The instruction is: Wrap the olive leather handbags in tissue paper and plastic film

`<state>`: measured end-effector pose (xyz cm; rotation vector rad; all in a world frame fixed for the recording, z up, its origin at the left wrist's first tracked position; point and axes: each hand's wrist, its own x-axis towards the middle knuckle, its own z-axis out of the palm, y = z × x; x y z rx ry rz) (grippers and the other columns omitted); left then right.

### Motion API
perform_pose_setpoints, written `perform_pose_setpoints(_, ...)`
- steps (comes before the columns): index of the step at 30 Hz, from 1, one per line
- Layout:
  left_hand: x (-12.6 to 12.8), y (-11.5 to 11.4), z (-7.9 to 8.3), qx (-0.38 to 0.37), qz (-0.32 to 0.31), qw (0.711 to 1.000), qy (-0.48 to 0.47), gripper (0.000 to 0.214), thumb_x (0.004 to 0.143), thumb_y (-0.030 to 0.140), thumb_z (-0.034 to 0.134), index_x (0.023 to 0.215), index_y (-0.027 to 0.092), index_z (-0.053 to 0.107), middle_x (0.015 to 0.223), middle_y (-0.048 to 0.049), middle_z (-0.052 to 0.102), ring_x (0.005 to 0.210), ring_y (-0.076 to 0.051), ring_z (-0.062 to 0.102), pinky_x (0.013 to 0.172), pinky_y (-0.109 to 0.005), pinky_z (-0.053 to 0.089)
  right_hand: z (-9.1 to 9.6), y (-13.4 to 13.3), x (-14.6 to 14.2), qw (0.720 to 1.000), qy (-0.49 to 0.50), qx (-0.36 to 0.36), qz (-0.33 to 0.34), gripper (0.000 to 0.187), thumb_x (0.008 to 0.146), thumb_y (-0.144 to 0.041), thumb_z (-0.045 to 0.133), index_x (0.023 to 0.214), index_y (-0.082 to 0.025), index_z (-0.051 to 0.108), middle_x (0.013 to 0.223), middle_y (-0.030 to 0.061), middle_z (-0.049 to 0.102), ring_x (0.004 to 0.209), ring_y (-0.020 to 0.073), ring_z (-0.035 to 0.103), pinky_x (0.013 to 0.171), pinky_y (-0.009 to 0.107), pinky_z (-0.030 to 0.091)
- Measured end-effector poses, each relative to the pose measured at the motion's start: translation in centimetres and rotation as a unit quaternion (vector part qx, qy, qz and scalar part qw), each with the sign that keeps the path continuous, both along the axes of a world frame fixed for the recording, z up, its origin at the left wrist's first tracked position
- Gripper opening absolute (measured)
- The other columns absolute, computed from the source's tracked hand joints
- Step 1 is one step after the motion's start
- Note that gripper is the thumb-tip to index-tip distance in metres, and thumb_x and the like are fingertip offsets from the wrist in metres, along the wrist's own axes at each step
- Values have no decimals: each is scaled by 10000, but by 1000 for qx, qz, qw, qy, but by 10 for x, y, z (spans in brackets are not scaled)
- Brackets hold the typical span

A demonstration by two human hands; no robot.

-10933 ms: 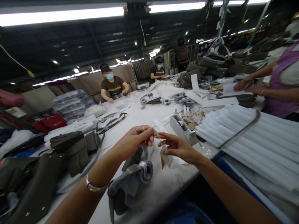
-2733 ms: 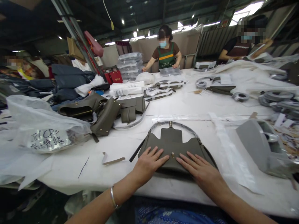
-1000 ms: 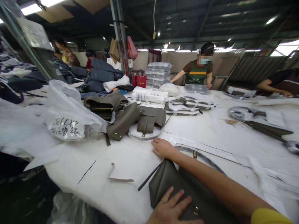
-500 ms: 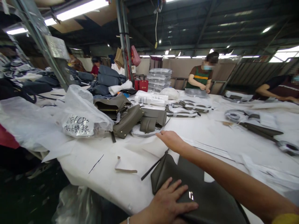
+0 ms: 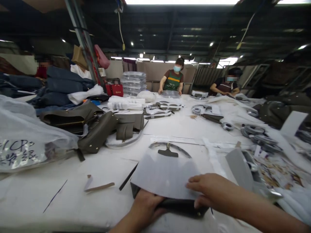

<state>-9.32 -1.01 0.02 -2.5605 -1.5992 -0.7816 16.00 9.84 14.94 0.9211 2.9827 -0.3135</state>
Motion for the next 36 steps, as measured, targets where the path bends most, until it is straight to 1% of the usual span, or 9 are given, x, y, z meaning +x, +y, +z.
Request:
perform_pose_setpoints(4,3,-1,9,4,5,1000,10,513,849,537,672,1326,369,591,1266,-24,682,1133,-269,638,969,-391,502,-2,2,-36,997,45,-31,56,432,942,-470,565,1292,-229,646,1294,123,662,1177,279,619,1013,417,472)
perform_pose_setpoints(8,4,-1,12,16,9,1000,14,448,841,552,676,1242,356,648,1169,-25,714,1045,-255,660,905,-366,518,-39,17,-66,994,66,-63,61,713,899,-590,581,1499,-239,424,1596,153,315,1483,344,247,1189,587,181)
perform_pose_setpoints(11,4,1,11,21,9,1000,14,446,803,579,705,1199,378,660,1091,-3,724,964,-231,667,856,-333,515,-66,28,-66,989,17,-138,56,798,916,-620,516,1560,-210,282,1629,181,186,1506,354,153,1193,604,129)
perform_pose_setpoints(17,-2,10,-3,116,-7,992,47,584,759,674,686,1264,389,618,948,23,745,789,-196,671,737,-284,514,-75,37,-53,980,32,-170,97,803,896,-603,553,1562,-255,269,1636,166,153,1507,349,131,1192,598,127)
perform_pose_setpoints(23,0,9,-20,98,11,995,29,486,802,674,635,1190,383,660,934,24,753,708,-178,653,703,-266,507,-80,47,-52,968,64,-193,147,770,894,-566,585,1550,-276,304,1638,124,190,1505,342,162,1197,591,133)
perform_pose_setpoints(28,5,1,2,-28,19,999,17,500,787,563,733,1251,403,635,1103,-8,729,998,-258,670,915,-366,495,-72,62,-53,938,127,-320,48,637,1005,-590,317,1519,-221,390,1573,78,381,1456,253,338,1224,466,205)
perform_pose_setpoints(30,4,1,7,-59,18,998,12,508,820,531,715,1299,406,605,1156,-17,717,1051,-269,661,951,-398,489,-67,66,-54,931,124,-342,17,629,995,-613,329,1483,-237,454,1537,58,445,1424,246,397,1219,457,238)
perform_pose_setpoints(33,3,0,3,-73,15,997,15,439,860,514,674,1272,366,640,1125,-30,734,1014,-261,681,925,-395,515,-64,65,-54,941,95,-318,72,582,988,-581,400,1465,-258,479,1543,43,436,1453,231,346,1231,451,212)
perform_pose_setpoints(36,2,-1,-7,-28,12,999,30,453,886,521,633,1297,332,630,1265,-61,683,1114,-294,650,1008,-446,480,-63,54,-50,952,54,-273,126,589,973,-556,456,1475,-248,465,1601,59,325,1501,259,226,1234,487,172)
